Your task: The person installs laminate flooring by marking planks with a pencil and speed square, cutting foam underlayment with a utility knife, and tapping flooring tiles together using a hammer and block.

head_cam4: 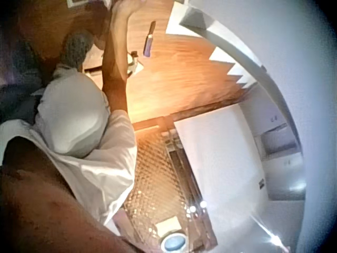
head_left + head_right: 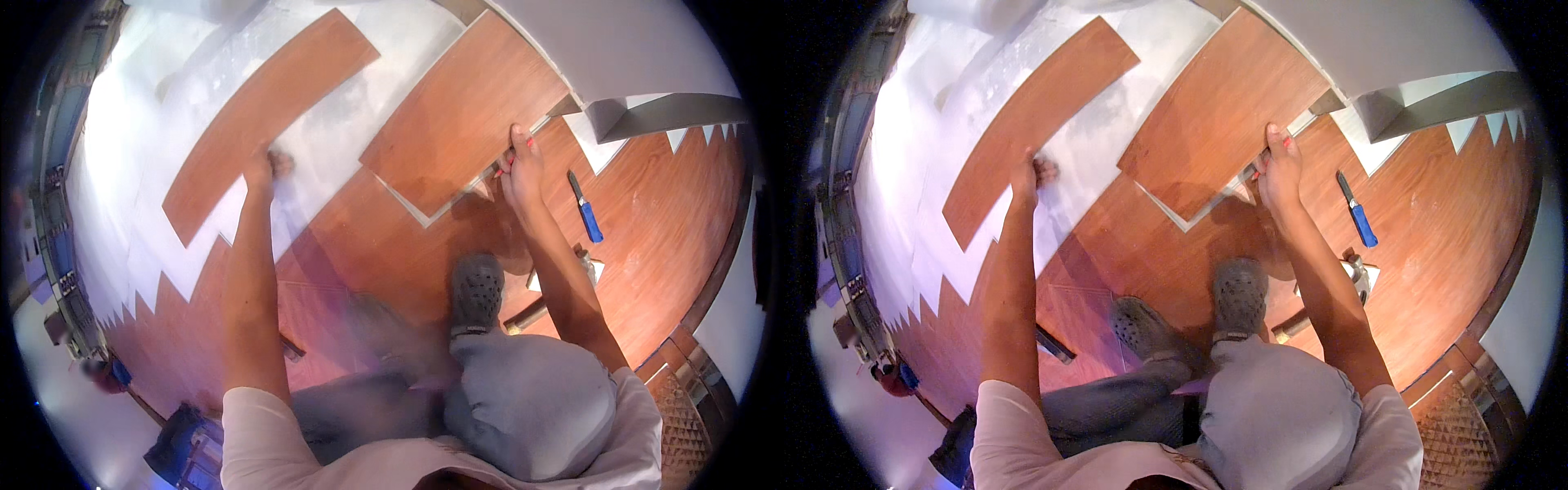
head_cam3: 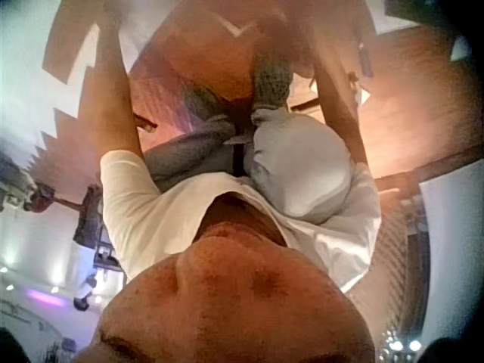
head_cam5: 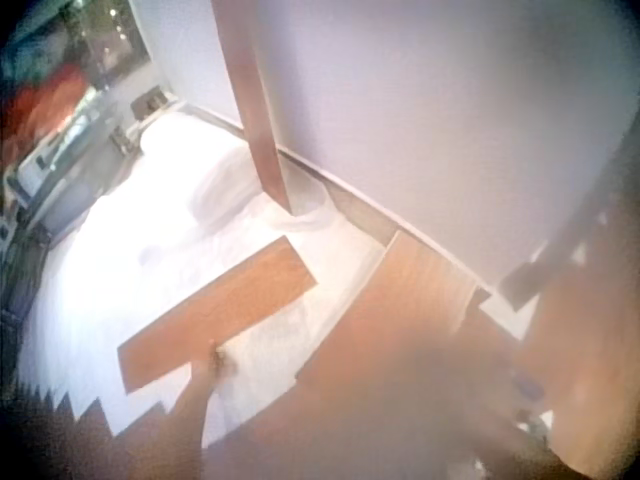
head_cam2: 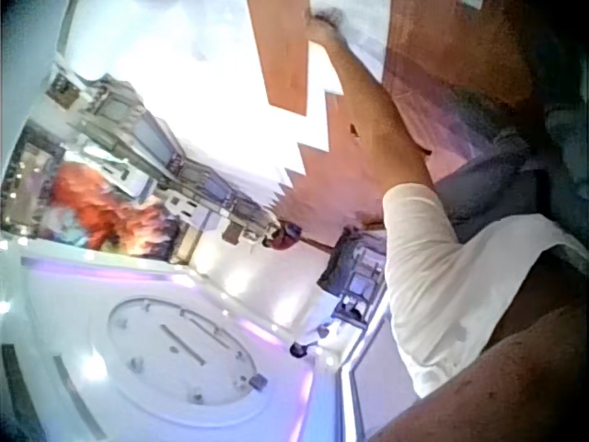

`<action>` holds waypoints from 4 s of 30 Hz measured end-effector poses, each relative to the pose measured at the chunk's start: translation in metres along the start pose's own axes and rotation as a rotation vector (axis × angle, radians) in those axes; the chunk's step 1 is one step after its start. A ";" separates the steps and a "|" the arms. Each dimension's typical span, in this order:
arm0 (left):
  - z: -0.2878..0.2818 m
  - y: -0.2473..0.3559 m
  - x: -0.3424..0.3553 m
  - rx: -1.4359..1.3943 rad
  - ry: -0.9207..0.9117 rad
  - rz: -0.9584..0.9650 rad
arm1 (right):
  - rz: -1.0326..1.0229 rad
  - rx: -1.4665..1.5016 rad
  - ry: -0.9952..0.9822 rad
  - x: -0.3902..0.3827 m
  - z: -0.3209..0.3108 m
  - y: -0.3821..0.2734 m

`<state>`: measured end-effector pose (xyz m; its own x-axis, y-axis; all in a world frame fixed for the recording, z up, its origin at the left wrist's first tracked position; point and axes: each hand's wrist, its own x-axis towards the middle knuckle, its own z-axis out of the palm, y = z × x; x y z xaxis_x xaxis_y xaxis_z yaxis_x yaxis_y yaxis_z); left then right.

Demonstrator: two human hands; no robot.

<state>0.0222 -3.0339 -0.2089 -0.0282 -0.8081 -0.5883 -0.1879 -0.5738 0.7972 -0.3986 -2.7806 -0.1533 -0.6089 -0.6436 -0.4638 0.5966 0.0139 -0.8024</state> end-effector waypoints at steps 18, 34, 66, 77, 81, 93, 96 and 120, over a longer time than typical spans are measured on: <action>0.128 -0.018 -0.079 0.541 -0.175 0.441 | 0.041 0.138 -0.007 0.003 -0.003 0.038; 0.133 -0.026 -0.088 0.636 -0.107 0.567 | 0.086 0.125 -0.027 0.000 -0.021 0.039; 0.130 -0.045 -0.097 0.691 -0.110 0.756 | 0.072 -1.314 -0.244 0.009 -0.022 -0.006; 0.133 -0.054 -0.125 0.896 0.254 0.668 | -0.753 -1.684 -0.262 0.097 0.022 -0.025; 0.143 -0.051 -0.144 0.979 0.352 0.612 | -0.623 -1.934 -0.549 0.102 0.074 -0.046; 0.133 -0.031 -0.121 1.045 0.103 0.409 | -0.423 -2.004 -0.752 0.147 0.117 -0.061; 0.127 -0.034 -0.121 1.029 0.110 0.410 | -0.297 -1.961 -0.648 0.111 0.141 -0.075; 0.136 -0.033 -0.116 1.019 0.074 0.243 | -0.244 -1.976 -0.583 0.109 0.141 -0.073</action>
<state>-0.1019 -2.9031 -0.1853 -0.1223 -0.9122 -0.3910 -0.9238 -0.0393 0.3808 -0.4349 -2.9600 -0.0924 -0.1342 -0.8665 -0.4808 -0.9331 0.2739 -0.2332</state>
